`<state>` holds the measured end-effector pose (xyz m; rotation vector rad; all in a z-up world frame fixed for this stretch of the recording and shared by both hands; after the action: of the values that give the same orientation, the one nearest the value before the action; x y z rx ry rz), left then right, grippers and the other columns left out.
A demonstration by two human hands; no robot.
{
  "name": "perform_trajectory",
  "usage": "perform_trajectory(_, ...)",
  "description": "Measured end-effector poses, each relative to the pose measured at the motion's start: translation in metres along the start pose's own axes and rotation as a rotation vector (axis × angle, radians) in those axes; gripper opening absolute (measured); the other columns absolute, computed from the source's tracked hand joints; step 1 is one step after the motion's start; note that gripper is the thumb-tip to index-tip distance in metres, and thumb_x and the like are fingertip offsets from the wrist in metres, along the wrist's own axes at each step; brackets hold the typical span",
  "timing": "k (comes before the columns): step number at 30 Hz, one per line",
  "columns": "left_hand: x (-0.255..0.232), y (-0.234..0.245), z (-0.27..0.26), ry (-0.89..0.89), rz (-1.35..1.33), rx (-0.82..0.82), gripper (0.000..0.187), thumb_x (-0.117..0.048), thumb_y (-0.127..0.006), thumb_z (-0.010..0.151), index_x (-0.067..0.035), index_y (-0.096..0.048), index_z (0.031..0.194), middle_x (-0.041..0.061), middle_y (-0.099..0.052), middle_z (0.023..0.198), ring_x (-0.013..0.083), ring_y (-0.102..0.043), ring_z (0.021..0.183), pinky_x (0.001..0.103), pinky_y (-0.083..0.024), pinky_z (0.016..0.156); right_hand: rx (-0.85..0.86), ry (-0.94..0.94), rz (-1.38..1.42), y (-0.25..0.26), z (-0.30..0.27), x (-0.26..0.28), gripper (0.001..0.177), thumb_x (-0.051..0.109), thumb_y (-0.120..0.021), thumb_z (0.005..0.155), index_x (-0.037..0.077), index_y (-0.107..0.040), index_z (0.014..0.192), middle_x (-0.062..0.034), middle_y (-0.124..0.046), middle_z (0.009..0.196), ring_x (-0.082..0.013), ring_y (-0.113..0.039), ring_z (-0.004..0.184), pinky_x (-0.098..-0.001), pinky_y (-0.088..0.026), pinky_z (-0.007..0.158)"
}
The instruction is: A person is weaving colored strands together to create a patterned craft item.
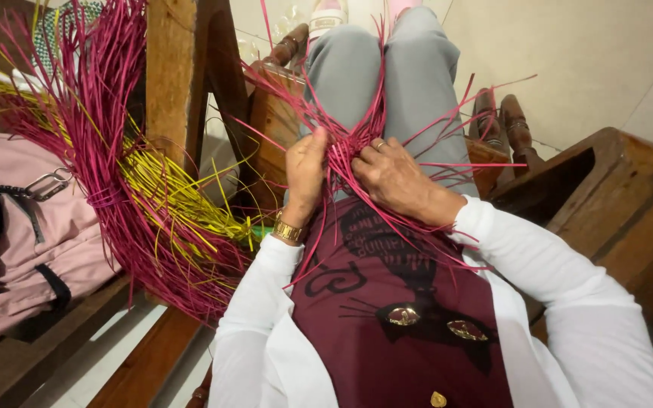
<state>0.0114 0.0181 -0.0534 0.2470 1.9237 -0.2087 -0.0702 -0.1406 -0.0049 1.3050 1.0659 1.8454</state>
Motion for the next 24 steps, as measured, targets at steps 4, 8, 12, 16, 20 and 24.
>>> perform_trajectory(4,-0.039,-0.022,-0.006,-0.105,0.386,0.036,0.023,-0.034,-0.078,0.080,-0.015,-0.070,0.070,0.000,-0.061,0.055,0.0095,-0.052,0.055,0.025,-0.043,0.051,0.005,0.012,-0.003,-0.015,-0.003,-0.001,0.013,0.020,-0.054,0.086,0.012,-0.063,0.083,-0.0069,-0.054,0.071,-0.0289,-0.058,0.073,-0.0407,-0.041,0.060)
perform_trajectory(8,-0.041,-0.032,-0.013,-0.154,0.508,-0.054,0.016,-0.021,-0.070,0.080,-0.010,-0.069,0.068,0.007,-0.056,0.049,0.0157,-0.052,0.048,0.028,-0.041,0.043,0.050,-0.199,0.469,-0.002,0.004,-0.005,0.020,0.018,-0.054,0.089,0.004,-0.059,0.075,-0.0169,-0.056,0.068,-0.0407,-0.060,0.072,-0.0453,-0.047,0.063)
perform_trajectory(12,-0.040,-0.033,-0.015,-0.110,0.585,-0.090,0.017,-0.022,-0.070,0.079,-0.009,-0.068,0.070,0.012,-0.059,0.052,0.0187,-0.056,0.051,0.032,-0.045,0.047,0.092,-0.225,0.595,0.003,0.005,-0.001,0.015,0.016,-0.062,0.083,0.004,-0.059,0.076,-0.0198,-0.061,0.071,-0.0440,-0.062,0.075,-0.0513,-0.049,0.064)
perform_trajectory(16,-0.033,-0.025,-0.001,0.094,0.680,-0.074,0.025,-0.036,-0.069,0.079,-0.013,-0.070,0.068,0.009,-0.062,0.055,0.0251,-0.062,0.056,0.037,-0.048,0.053,0.139,-0.219,0.471,-0.017,0.000,0.001,0.022,0.023,-0.058,0.085,0.003,-0.059,0.076,-0.0191,-0.060,0.069,-0.0424,-0.063,0.074,-0.0510,-0.049,0.065)
perform_trajectory(20,-0.065,-0.016,0.027,-0.135,0.616,-0.147,0.013,-0.020,-0.070,0.076,-0.013,-0.070,0.065,0.007,-0.064,0.057,0.0167,-0.061,0.059,0.030,-0.047,0.055,0.254,-0.251,0.404,-0.008,0.003,0.002,0.028,0.030,-0.056,0.089,0.005,-0.061,0.078,-0.0186,-0.062,0.075,-0.0412,-0.063,0.080,-0.0522,-0.051,0.068)
perform_trajectory(24,-0.113,0.000,0.068,-0.409,0.644,-0.279,0.015,-0.016,-0.071,0.074,-0.007,-0.067,0.063,0.016,-0.064,0.061,0.0301,-0.066,0.063,0.036,-0.049,0.061,0.322,-0.285,0.389,-0.018,0.000,-0.004,0.032,0.035,-0.054,0.091,0.006,-0.062,0.080,-0.0185,-0.064,0.079,-0.0408,-0.064,0.085,-0.0517,-0.052,0.071)
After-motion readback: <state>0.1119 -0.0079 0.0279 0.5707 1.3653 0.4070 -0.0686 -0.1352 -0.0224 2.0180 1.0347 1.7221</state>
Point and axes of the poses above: each hand's wrist, its own z-axis towards the middle knuckle, its own y-axis out of the back of the hand, x = y × z, the point moved 2 cm from there along z, towards the middle knuckle
